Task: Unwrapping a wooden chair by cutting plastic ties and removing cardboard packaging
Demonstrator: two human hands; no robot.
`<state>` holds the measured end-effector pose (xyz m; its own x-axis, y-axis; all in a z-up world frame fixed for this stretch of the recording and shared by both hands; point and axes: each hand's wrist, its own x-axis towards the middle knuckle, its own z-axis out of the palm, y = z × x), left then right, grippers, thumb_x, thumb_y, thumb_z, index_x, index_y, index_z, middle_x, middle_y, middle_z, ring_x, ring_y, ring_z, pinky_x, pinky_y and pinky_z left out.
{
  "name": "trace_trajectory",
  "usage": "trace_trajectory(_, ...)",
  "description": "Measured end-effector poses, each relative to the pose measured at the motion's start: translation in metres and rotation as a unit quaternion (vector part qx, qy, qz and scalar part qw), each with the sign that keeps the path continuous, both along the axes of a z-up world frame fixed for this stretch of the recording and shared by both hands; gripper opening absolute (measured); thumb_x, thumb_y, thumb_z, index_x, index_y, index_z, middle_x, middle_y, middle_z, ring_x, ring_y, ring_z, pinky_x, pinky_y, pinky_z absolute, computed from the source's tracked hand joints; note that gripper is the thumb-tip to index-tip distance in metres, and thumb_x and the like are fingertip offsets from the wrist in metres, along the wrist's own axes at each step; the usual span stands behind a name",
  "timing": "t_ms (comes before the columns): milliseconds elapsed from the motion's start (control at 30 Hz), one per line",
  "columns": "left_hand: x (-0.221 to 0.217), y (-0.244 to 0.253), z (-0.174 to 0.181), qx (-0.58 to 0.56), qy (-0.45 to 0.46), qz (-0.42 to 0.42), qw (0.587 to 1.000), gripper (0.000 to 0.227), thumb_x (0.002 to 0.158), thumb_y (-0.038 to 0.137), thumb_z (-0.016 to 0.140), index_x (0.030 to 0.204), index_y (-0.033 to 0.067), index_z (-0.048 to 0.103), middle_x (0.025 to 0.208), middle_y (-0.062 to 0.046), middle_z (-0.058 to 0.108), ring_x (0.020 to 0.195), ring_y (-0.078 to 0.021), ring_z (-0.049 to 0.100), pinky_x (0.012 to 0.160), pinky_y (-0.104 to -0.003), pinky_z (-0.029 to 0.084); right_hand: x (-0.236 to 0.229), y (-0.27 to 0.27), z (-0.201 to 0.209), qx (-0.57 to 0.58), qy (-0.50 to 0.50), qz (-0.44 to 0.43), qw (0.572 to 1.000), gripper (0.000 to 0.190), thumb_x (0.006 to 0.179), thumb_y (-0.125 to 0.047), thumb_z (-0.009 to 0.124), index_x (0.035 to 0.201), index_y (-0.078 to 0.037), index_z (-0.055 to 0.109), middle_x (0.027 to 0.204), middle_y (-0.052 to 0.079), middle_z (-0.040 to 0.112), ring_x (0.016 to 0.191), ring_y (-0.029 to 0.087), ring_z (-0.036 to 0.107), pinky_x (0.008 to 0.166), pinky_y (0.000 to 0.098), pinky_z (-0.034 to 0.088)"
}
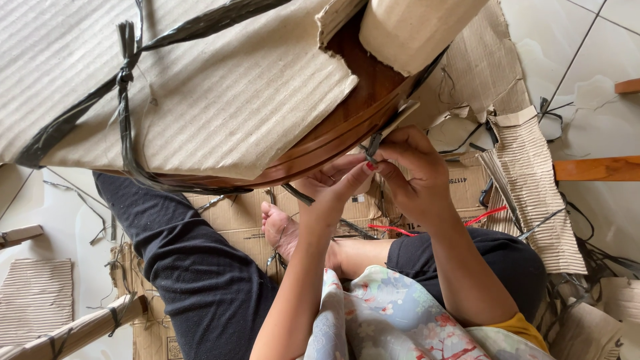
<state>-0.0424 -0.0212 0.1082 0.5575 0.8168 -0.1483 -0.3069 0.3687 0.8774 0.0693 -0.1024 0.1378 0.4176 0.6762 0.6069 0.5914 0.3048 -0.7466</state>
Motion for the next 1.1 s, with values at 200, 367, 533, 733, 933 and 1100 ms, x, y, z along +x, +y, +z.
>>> trace_trajectory(200,-0.004,0.008,0.004,0.045,-0.021,0.015,0.999,0.020,0.077,0.006,0.091,0.088,-0.0022,0.077,0.081,-0.008,0.077,0.078,-0.0059,0.069,0.082,-0.028,0.061,-0.002,-0.001,-0.004,0.012,0.010,-0.023,1.000,0.005,0.091,0.004,0.076,0.096,0.001,0.075,0.092,0.016,0.066,0.086,0.034,0.073,0.078,0.0436,0.058)
trace_trajectory(367,-0.006,0.008,0.000,0.133,-0.037,0.053,0.989,0.018,0.079,0.006,0.089,0.089,-0.0024,0.077,0.081,-0.012,0.075,0.081,-0.0136,0.073,0.090,-0.032,0.059,-0.004,0.000,-0.010,0.042,0.015,-0.036,0.998,0.008,0.087,0.006,0.080,0.094,0.000,0.079,0.088,0.016,0.069,0.081,0.031,0.073,0.077,0.0421,0.060)
trace_trajectory(533,-0.003,-0.003,-0.002,0.138,-0.021,0.074,0.987,0.018,0.090,0.008,0.080,0.104,-0.0010,0.072,0.089,-0.008,0.072,0.087,-0.0123,0.069,0.089,-0.035,0.058,-0.011,0.003,0.007,0.054,-0.001,-0.057,0.997,0.011,0.087,0.008,0.081,0.094,0.000,0.079,0.082,0.013,0.070,0.062,0.019,0.066,0.058,0.0312,0.053)
trace_trajectory(733,0.005,-0.005,0.004,0.089,0.016,0.111,0.990,0.021,0.093,0.012,0.077,0.111,0.0046,0.069,0.086,0.000,0.068,0.077,-0.0061,0.058,0.081,-0.029,0.054,0.002,-0.003,0.010,0.040,-0.032,-0.099,0.994,0.014,0.092,0.014,0.074,0.091,0.000,0.074,0.078,0.011,0.071,0.050,0.012,0.049,0.051,0.0243,0.039)
trace_trajectory(933,0.017,-0.003,0.001,-0.005,-0.078,0.147,0.986,0.034,0.091,-0.002,0.075,0.123,0.0066,0.066,0.097,-0.001,0.069,0.088,-0.0096,0.060,0.094,-0.034,0.053,0.014,-0.006,0.003,0.038,-0.035,-0.131,0.990,0.016,0.091,0.015,0.078,0.086,0.001,0.073,0.074,0.012,0.068,0.051,0.013,0.049,0.055,0.0275,0.040)
trace_trajectory(1100,0.025,-0.004,-0.022,0.009,-0.074,0.137,0.988,0.035,0.091,0.002,0.077,0.124,0.0052,0.065,0.102,-0.004,0.070,0.095,-0.0126,0.061,0.101,-0.041,0.051,0.027,-0.010,-0.007,0.052,0.023,-0.071,0.996,0.013,0.089,0.014,0.081,0.089,0.003,0.075,0.080,0.018,0.070,0.063,0.017,0.062,0.063,0.0303,0.047)
